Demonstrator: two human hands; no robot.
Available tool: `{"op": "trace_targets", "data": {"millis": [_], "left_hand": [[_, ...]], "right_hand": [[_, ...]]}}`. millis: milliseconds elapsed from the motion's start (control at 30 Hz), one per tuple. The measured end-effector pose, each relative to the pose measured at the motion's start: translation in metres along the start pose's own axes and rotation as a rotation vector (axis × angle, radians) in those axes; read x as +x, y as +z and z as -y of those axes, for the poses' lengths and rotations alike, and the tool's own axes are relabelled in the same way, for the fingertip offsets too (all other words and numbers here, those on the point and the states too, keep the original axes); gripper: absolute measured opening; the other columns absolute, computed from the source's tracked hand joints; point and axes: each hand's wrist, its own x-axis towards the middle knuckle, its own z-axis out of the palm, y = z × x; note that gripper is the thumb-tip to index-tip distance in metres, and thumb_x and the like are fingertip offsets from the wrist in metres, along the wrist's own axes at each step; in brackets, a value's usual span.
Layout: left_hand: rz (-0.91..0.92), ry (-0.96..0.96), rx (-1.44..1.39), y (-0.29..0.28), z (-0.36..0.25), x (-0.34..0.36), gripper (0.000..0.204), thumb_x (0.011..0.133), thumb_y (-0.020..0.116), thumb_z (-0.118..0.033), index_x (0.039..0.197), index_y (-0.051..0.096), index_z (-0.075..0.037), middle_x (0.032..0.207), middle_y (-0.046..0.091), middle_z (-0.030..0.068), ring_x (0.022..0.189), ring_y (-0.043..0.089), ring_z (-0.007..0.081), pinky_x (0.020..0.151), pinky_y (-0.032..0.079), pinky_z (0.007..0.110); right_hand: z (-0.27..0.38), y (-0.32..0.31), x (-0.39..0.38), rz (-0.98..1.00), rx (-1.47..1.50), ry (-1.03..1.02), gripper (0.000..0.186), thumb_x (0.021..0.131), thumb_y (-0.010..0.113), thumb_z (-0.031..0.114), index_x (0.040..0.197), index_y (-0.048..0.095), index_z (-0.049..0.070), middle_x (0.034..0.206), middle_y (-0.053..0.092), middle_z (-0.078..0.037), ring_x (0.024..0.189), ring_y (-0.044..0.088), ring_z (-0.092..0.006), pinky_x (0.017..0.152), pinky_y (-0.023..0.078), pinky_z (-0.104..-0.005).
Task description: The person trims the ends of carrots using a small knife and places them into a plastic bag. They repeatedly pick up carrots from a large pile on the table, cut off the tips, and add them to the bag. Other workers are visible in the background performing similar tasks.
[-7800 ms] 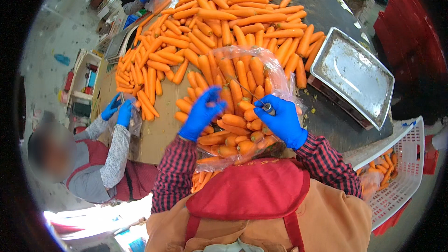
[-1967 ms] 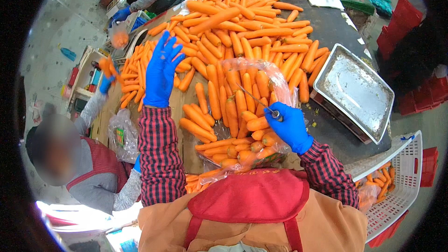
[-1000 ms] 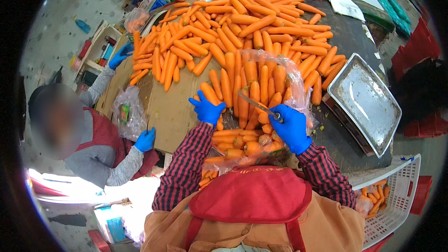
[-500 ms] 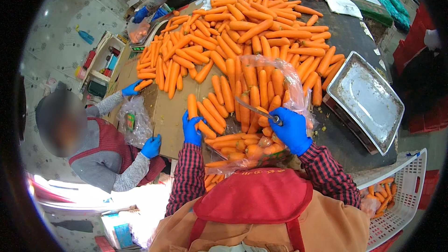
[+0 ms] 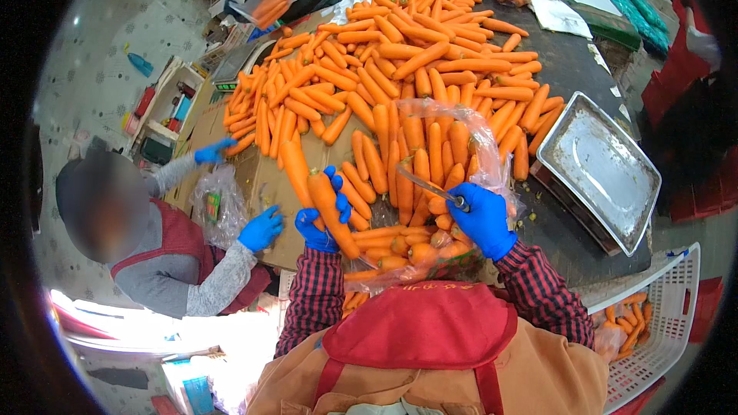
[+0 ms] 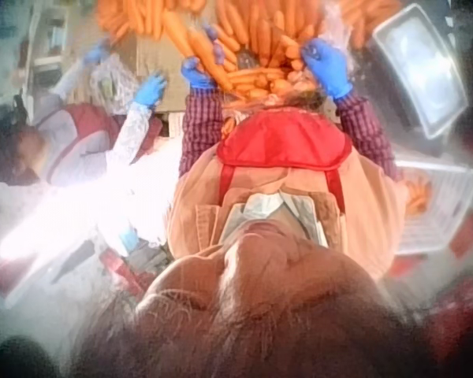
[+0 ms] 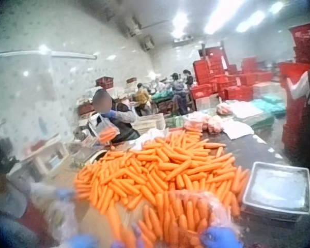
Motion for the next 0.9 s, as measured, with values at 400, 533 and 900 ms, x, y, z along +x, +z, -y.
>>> {"op": "trace_targets", "data": {"millis": [400,533,900], "left_hand": [[-0.103,-0.158,0.49,0.048,0.007,-0.002,0.061,0.064,0.07,-0.02,0.117,0.049,0.002,0.1,0.061,0.0177,0.086,0.065,0.0319,0.065,0.055,0.04],[-0.092,-0.155,0.55,0.055,0.008,-0.001,0.058,0.062,0.073,-0.018,0.111,0.051,0.002,0.096,0.063,0.0176,0.087,0.065,0.0324,0.068,0.056,0.04],[-0.062,-0.166,0.492,0.065,0.009,-0.012,0.049,0.064,0.077,-0.022,0.1,0.057,0.003,0.088,0.065,0.017,0.08,0.066,0.0287,0.068,0.056,0.037]], "right_hand": [[0.062,-0.004,0.023,0.083,-0.271,-0.47,0.023,0.068,0.069,0.01,0.09,0.062,0.012,0.072,0.06,-0.005,0.062,0.058,-0.0269,0.056,0.043,-0.0362],[0.065,-0.002,0.026,0.097,-0.36,-0.478,0.021,0.068,0.069,0.011,0.087,0.062,0.012,0.069,0.059,-0.005,0.063,0.058,-0.0266,0.056,0.043,-0.0371],[0.016,-0.025,0.046,-0.032,-0.47,-0.242,0.011,0.072,0.065,0.013,0.08,0.059,0.01,0.067,0.059,-0.012,0.063,0.061,-0.033,0.054,0.045,-0.0428]]}}
